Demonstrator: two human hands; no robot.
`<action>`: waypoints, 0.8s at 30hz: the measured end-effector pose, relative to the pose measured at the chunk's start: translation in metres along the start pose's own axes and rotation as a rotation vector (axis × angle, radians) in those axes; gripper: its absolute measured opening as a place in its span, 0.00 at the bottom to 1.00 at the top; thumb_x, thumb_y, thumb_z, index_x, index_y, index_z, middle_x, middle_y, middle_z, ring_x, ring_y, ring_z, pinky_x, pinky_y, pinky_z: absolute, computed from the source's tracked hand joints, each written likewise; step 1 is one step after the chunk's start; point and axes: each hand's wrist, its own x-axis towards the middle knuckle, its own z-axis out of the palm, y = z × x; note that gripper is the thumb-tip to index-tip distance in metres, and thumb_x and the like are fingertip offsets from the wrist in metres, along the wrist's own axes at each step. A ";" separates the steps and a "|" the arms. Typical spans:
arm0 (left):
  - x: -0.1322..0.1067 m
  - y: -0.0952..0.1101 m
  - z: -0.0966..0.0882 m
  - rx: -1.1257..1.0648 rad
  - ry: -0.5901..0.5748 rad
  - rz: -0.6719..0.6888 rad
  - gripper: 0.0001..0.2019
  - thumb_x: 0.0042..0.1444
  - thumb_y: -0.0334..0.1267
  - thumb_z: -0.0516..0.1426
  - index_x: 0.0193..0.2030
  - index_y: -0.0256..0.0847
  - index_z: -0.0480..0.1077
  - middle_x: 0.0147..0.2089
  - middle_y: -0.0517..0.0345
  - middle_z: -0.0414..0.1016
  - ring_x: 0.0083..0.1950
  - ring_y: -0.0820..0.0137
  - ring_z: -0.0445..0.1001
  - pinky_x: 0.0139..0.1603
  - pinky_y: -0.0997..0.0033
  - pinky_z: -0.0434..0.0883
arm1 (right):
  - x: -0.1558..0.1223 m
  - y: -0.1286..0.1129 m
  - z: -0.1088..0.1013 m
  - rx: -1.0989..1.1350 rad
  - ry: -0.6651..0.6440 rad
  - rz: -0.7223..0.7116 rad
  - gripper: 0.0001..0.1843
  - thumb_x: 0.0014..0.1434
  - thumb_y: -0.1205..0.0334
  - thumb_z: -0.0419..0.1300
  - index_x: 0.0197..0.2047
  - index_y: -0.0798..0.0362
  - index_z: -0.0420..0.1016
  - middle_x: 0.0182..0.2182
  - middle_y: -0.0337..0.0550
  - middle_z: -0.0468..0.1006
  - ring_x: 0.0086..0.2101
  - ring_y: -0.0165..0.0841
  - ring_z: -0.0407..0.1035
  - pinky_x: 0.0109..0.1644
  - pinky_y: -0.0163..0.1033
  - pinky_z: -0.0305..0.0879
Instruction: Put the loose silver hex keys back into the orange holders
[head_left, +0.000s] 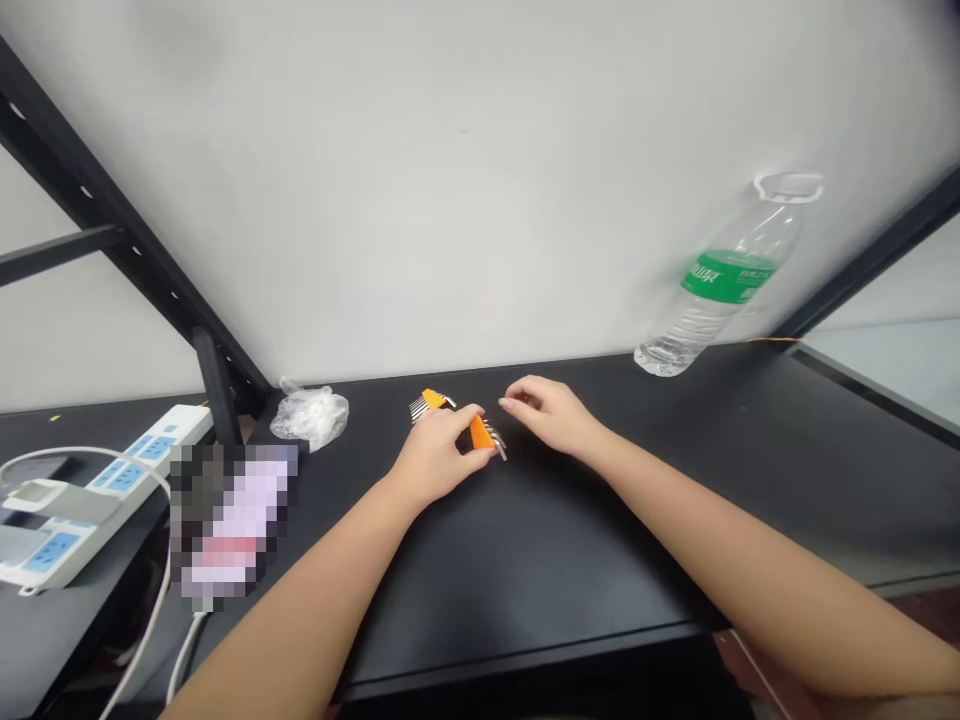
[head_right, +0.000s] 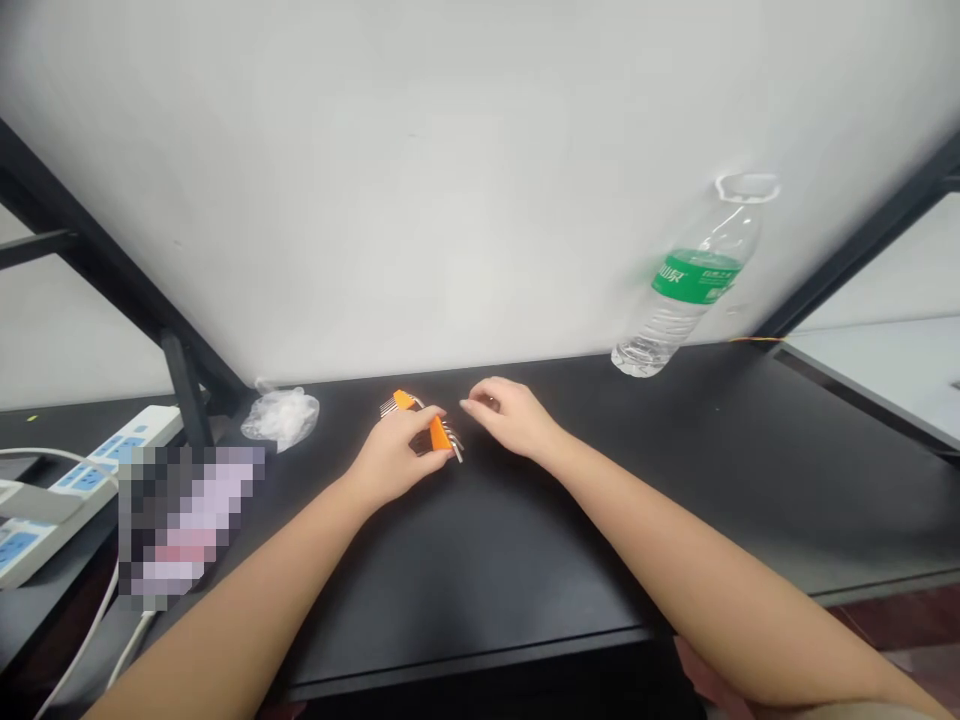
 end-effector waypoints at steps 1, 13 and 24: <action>0.000 -0.001 0.000 -0.011 -0.002 -0.022 0.22 0.57 0.47 0.64 0.58 0.47 0.72 0.41 0.57 0.79 0.44 0.62 0.76 0.49 0.60 0.73 | 0.002 0.009 -0.005 -0.143 0.035 -0.068 0.12 0.66 0.51 0.61 0.43 0.50 0.79 0.38 0.44 0.77 0.34 0.34 0.70 0.42 0.43 0.70; 0.000 -0.002 -0.001 -0.069 -0.025 0.000 0.15 0.60 0.42 0.61 0.54 0.49 0.77 0.48 0.60 0.82 0.43 0.66 0.78 0.47 0.66 0.75 | 0.004 0.024 -0.015 -0.707 -0.211 -0.181 0.07 0.64 0.68 0.59 0.35 0.52 0.77 0.37 0.48 0.76 0.38 0.37 0.70 0.42 0.39 0.66; -0.001 -0.007 0.004 -0.102 0.007 -0.135 0.27 0.55 0.43 0.65 0.62 0.48 0.67 0.57 0.54 0.78 0.57 0.60 0.78 0.55 0.60 0.75 | -0.002 -0.006 -0.013 -0.691 -0.258 -0.110 0.03 0.59 0.68 0.59 0.34 0.52 0.73 0.37 0.44 0.76 0.36 0.34 0.70 0.39 0.37 0.61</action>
